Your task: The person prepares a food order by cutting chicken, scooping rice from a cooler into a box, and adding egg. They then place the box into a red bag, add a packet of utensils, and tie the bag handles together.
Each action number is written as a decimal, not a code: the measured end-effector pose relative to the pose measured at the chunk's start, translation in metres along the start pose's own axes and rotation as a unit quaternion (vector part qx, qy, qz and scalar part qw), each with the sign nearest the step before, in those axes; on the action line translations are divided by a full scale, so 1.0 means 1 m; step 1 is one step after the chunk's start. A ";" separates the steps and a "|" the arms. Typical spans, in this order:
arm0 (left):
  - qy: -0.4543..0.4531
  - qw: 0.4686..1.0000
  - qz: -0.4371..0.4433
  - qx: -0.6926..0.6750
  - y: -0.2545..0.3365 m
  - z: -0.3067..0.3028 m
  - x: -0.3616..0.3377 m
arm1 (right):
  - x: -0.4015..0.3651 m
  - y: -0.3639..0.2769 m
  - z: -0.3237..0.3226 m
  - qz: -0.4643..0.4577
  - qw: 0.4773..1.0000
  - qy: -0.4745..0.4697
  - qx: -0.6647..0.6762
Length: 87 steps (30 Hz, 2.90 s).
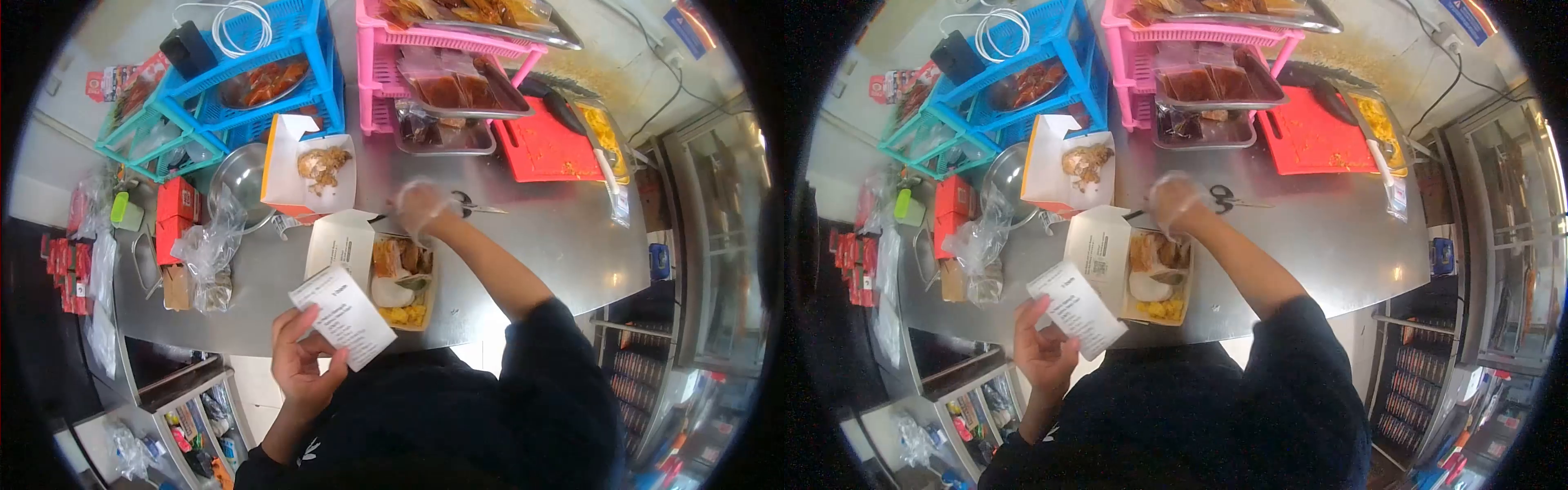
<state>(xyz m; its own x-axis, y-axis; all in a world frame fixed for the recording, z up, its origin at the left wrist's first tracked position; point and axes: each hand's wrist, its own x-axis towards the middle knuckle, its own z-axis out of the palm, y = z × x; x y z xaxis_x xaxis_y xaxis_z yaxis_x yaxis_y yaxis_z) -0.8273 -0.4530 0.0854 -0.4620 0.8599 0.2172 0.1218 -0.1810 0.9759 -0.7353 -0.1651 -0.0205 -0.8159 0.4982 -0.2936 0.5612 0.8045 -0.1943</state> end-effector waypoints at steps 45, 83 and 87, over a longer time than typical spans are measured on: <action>-0.401 0.797 0.027 0.451 -0.188 0.220 0.033 | -0.256 0.078 0.101 0.137 0.962 0.184 0.151; 0.101 0.973 -0.129 0.161 -0.091 -0.096 -0.050 | -0.090 -0.138 -0.017 -0.055 0.992 0.110 0.033; -0.023 0.928 -0.146 0.342 -0.175 -0.134 -0.094 | -0.021 -0.210 -0.014 -0.059 0.995 -0.069 -0.045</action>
<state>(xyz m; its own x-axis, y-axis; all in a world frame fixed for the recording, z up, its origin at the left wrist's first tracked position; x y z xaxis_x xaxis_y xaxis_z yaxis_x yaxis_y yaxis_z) -0.9234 -0.5661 -0.1033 -0.5278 0.8464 -0.0707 0.5331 0.3949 0.7482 -0.8379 -0.3406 0.0395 -0.8450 0.3549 -0.4000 0.4430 0.8836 -0.1520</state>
